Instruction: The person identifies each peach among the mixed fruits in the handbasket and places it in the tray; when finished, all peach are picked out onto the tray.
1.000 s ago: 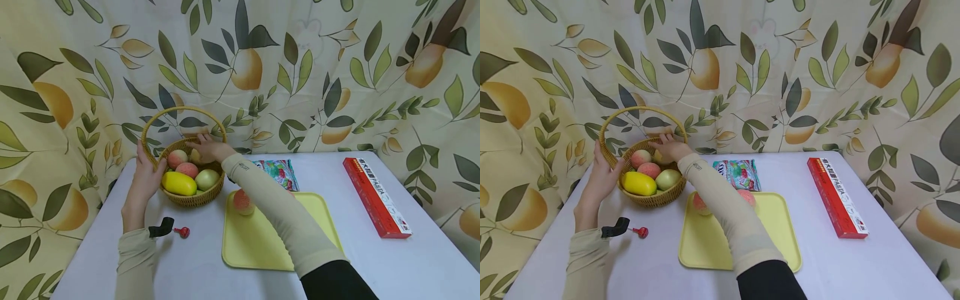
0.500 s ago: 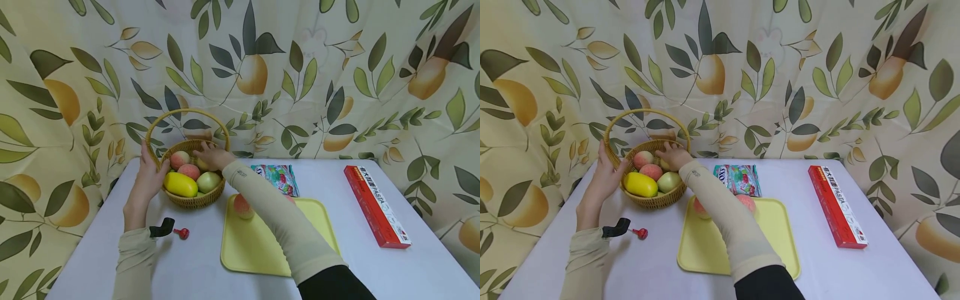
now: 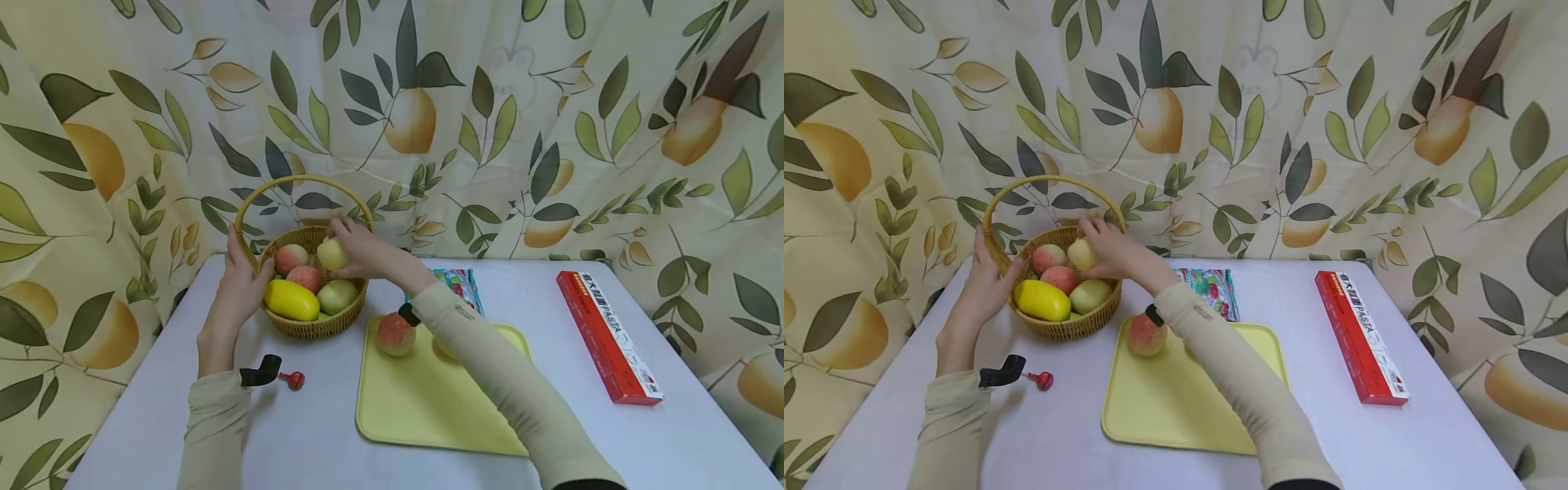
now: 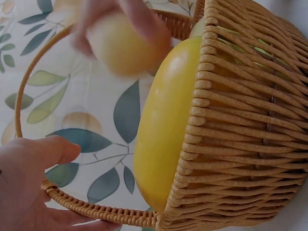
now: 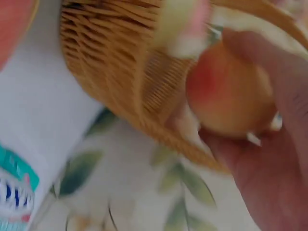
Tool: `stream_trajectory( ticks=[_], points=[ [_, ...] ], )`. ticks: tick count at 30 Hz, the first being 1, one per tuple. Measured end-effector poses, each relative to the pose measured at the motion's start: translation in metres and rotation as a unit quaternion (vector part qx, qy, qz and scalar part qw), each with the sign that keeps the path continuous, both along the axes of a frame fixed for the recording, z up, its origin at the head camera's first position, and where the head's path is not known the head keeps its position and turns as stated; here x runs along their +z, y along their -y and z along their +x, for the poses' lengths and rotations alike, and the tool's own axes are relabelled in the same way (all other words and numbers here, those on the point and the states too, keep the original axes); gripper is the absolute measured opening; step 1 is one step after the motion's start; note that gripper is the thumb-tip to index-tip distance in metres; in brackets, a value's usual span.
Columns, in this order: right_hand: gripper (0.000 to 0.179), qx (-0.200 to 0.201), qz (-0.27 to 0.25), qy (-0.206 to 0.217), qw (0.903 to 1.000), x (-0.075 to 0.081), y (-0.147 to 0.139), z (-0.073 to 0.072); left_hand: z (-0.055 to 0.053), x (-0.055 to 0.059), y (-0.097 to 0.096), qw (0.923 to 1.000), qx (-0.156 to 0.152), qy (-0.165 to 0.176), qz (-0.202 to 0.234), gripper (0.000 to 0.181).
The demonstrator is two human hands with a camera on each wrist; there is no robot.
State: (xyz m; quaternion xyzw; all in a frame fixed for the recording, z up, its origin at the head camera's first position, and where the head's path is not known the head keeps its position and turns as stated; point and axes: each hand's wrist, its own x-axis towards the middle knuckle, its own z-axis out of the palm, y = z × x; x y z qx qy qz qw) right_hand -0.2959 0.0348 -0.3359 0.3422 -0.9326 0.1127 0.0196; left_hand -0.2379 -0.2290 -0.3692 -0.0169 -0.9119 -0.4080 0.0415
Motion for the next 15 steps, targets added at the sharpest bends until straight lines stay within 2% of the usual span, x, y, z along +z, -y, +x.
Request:
stream_trajectory(
  ticks=[3, 7, 11, 13, 15],
  points=[
    [0.074, 0.001, -0.059, 0.005, 0.9983, 0.010, -0.036, 0.032, 0.001, -0.002, -0.003, 1.0000, -0.001, 0.005, 0.001, 0.096],
    [0.081, -0.069, -0.122, 0.024, 0.9898, 0.022, -0.091, 0.087, 0.000, 0.000, -0.002, 0.9999, 0.000, 0.010, -0.008, 0.097],
    [0.086, -0.149, -0.211, 0.044, 0.9650, 0.026, -0.139, 0.134, -0.001, 0.001, 0.001, 0.9997, 0.003, 0.010, -0.023, 0.097],
    [0.085, -0.175, -0.251, 0.041, 0.9511, 0.027, -0.159, 0.148, -0.001, 0.000, 0.001, 0.9996, 0.002, 0.009, -0.026, 0.097],
    [0.084, -0.194, -0.267, 0.029, 0.9436, 0.028, -0.175, 0.155, -0.002, -0.002, 0.001, 0.9996, 0.003, 0.007, -0.025, 0.098]
  ],
)
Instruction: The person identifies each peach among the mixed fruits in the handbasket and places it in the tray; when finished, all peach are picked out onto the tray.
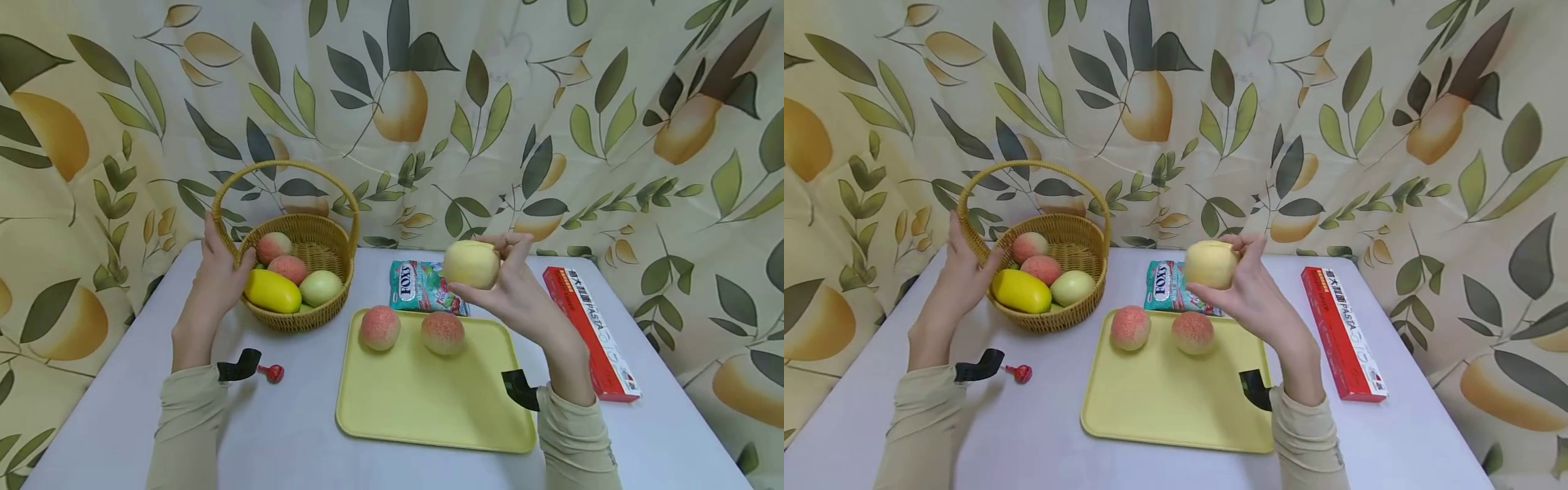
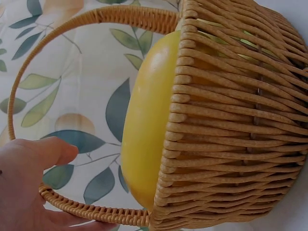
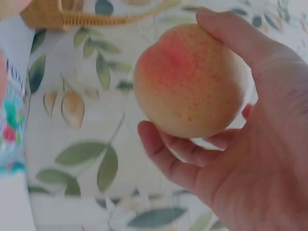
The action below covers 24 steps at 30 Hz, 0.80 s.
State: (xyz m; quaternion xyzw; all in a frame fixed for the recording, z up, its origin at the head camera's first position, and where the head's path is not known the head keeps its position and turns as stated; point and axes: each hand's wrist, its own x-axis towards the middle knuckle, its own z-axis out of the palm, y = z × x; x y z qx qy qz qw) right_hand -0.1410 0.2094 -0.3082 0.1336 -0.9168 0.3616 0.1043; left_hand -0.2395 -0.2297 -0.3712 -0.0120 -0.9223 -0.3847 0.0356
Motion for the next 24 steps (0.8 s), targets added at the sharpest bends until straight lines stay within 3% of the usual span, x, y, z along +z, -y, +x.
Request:
stream_trajectory(
  ticks=[7, 11, 15, 18, 24],
  points=[
    [0.081, -0.032, -0.014, -0.015, 0.9993, 0.003, -0.034, 0.008, 0.001, 0.003, 0.001, 0.9999, 0.005, 0.005, 0.009, 0.097],
    [0.082, -0.067, 0.026, -0.047, 0.9963, 0.005, -0.052, 0.019, 0.003, 0.001, -0.003, 0.9999, 0.003, 0.005, 0.013, 0.097],
    [0.077, -0.053, 0.057, -0.071, 0.9944, 0.006, -0.063, 0.025, 0.004, 0.001, -0.004, 0.9999, 0.007, 0.004, 0.006, 0.097],
    [0.069, -0.035, 0.069, -0.067, 0.9948, 0.006, -0.068, 0.026, 0.003, 0.001, -0.004, 0.9999, 0.006, 0.007, 0.010, 0.097],
    [0.070, -0.034, 0.048, 0.008, 0.9982, 0.003, -0.075, 0.023, 0.004, 0.001, -0.004, 0.9999, 0.004, 0.003, 0.009, 0.097]
  ],
)
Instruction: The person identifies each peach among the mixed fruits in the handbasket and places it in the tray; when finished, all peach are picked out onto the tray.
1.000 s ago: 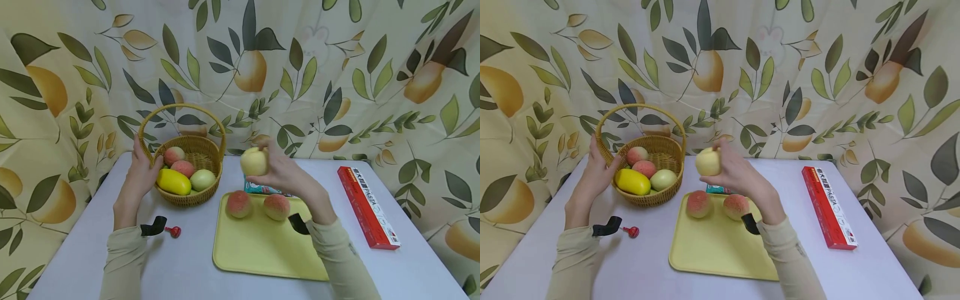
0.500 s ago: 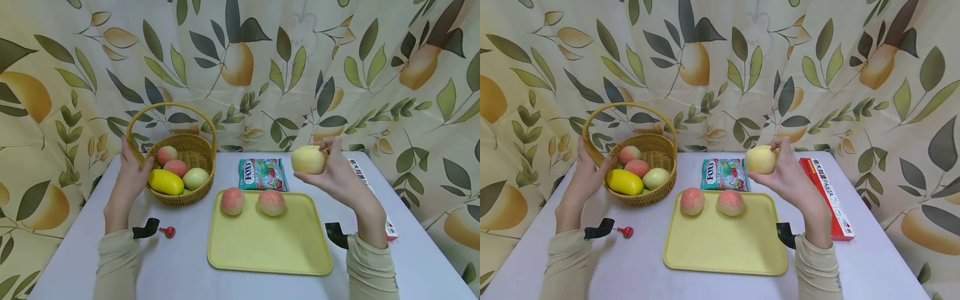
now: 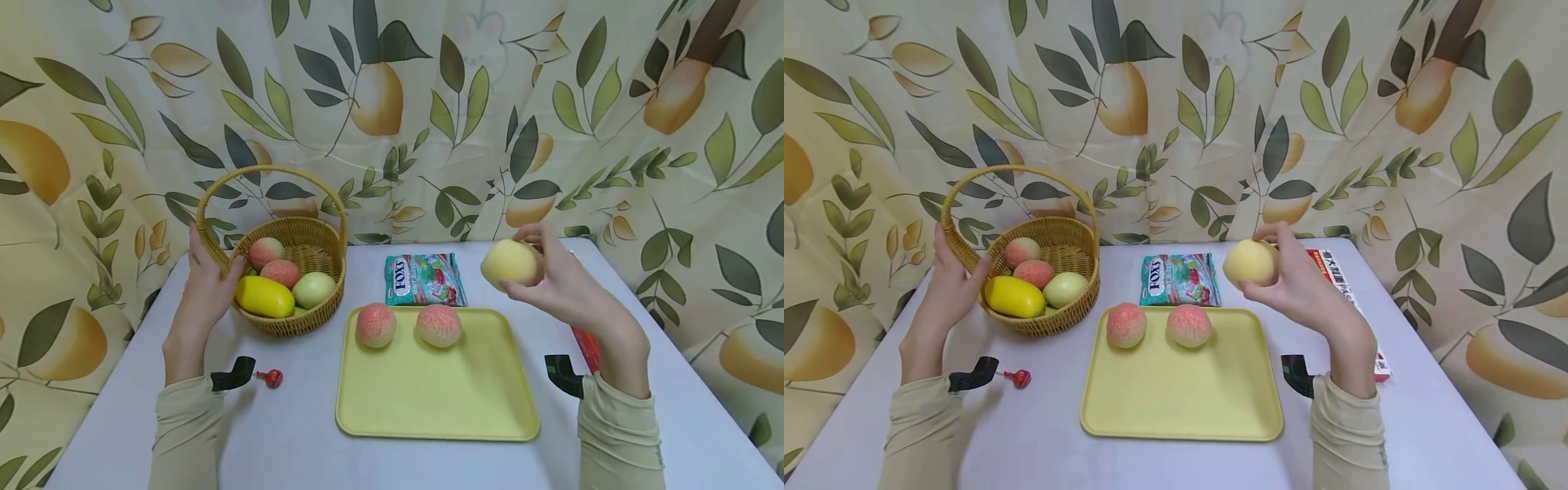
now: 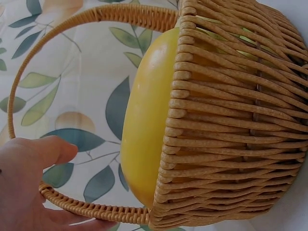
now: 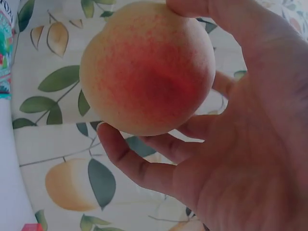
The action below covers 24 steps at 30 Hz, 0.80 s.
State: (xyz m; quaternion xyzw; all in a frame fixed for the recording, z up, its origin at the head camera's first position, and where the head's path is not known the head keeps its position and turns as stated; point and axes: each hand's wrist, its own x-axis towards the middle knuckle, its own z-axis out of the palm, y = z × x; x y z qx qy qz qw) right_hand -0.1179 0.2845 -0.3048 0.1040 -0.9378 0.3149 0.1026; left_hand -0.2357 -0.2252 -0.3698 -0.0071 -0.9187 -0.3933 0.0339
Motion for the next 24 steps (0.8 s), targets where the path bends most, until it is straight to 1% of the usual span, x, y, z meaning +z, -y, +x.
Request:
stream_trajectory(
  ticks=[3, 5, 10, 15, 18, 20, 22, 24],
  points=[
    [0.070, -0.024, -0.008, 0.022, 0.9994, 0.001, -0.007, -0.001, -0.001, 0.001, -0.001, 1.0000, 0.002, -0.003, 0.001, 0.097],
    [0.068, -0.030, -0.008, 0.022, 0.9993, 0.000, -0.010, -0.001, -0.001, 0.001, -0.001, 1.0000, 0.003, -0.003, 0.002, 0.098],
    [0.057, -0.010, -0.002, 0.029, 0.9995, -0.004, -0.014, -0.002, -0.001, 0.000, 0.000, 1.0000, 0.003, 0.000, 0.002, 0.098],
    [0.046, 0.000, 0.014, 0.059, 0.9981, -0.009, -0.013, -0.007, -0.001, -0.001, 0.000, 1.0000, 0.003, -0.002, -0.005, 0.098],
    [0.044, -0.001, 0.034, 0.088, 0.9955, -0.013, -0.013, -0.009, -0.001, -0.001, 0.000, 1.0000, 0.002, -0.004, -0.006, 0.098],
    [0.045, 0.001, 0.048, 0.117, 0.9919, -0.017, -0.013, -0.011, -0.001, -0.001, 0.000, 1.0000, 0.003, -0.002, -0.006, 0.098],
    [0.046, 0.012, 0.050, 0.152, 0.9871, -0.022, -0.012, -0.014, -0.001, -0.001, 0.000, 1.0000, 0.003, 0.000, -0.006, 0.099],
    [0.048, 0.026, 0.047, 0.192, 0.9799, -0.028, -0.010, -0.017, 0.000, -0.002, -0.001, 1.0000, 0.005, 0.001, -0.006, 0.099]
  ],
)
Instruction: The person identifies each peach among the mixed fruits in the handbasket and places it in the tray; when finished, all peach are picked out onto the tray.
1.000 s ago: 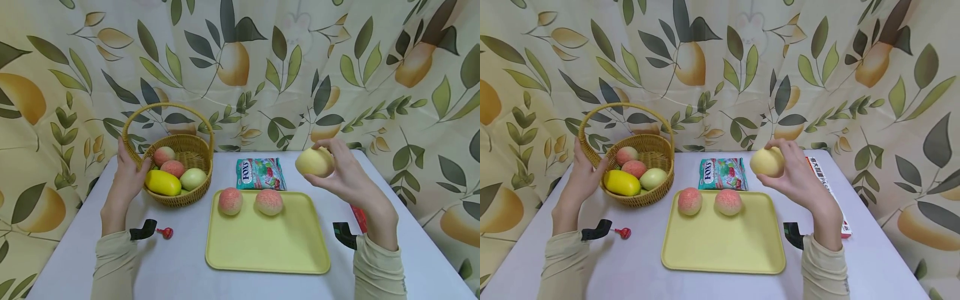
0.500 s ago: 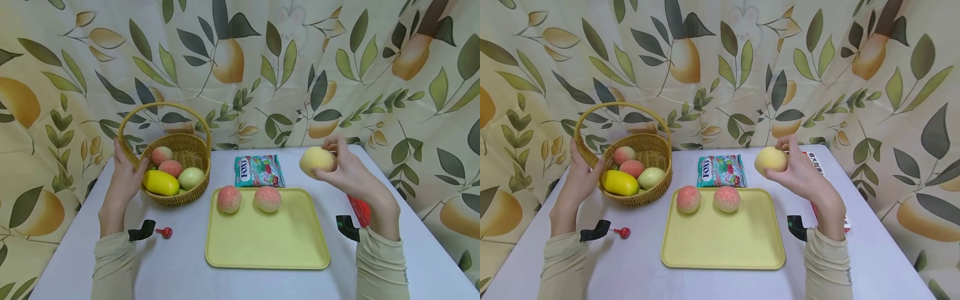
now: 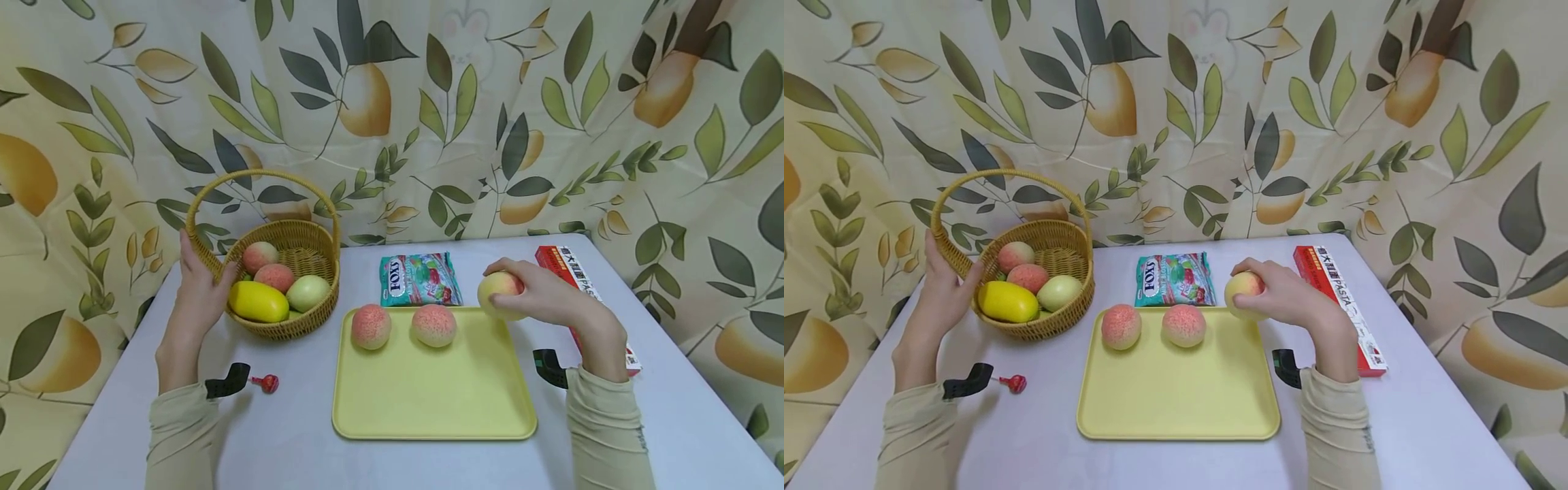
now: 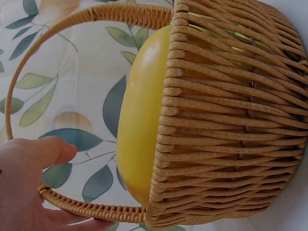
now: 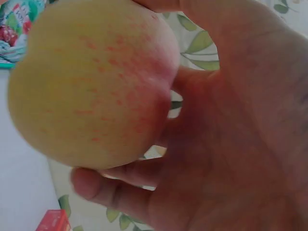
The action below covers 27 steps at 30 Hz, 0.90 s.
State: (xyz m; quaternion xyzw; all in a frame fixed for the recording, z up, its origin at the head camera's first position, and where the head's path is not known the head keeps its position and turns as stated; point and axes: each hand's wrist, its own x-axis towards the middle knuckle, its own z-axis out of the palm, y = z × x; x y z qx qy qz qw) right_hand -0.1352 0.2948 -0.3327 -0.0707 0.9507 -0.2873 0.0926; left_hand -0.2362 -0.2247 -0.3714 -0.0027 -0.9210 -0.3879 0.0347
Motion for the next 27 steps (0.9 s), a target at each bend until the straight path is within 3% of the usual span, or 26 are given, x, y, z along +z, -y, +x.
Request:
stream_trajectory(
  ticks=[5, 13, 19, 27],
  points=[
    [0.054, 0.021, 0.011, 0.082, 0.9964, -0.016, 0.005, -0.007, 0.002, -0.001, 0.001, 1.0000, 0.001, 0.001, -0.002, 0.098],
    [0.063, 0.024, 0.043, 0.125, 0.9909, -0.035, 0.011, -0.020, 0.000, 0.000, 0.000, 1.0000, 0.000, 0.000, -0.002, 0.099],
    [0.056, 0.026, 0.057, 0.135, 0.9889, -0.041, 0.011, -0.026, -0.002, -0.001, 0.002, 1.0000, 0.002, -0.001, -0.005, 0.098],
    [0.060, 0.026, 0.064, 0.129, 0.9892, -0.042, 0.013, -0.026, -0.001, -0.001, 0.001, 1.0000, -0.001, 0.001, 0.000, 0.099]
  ],
)
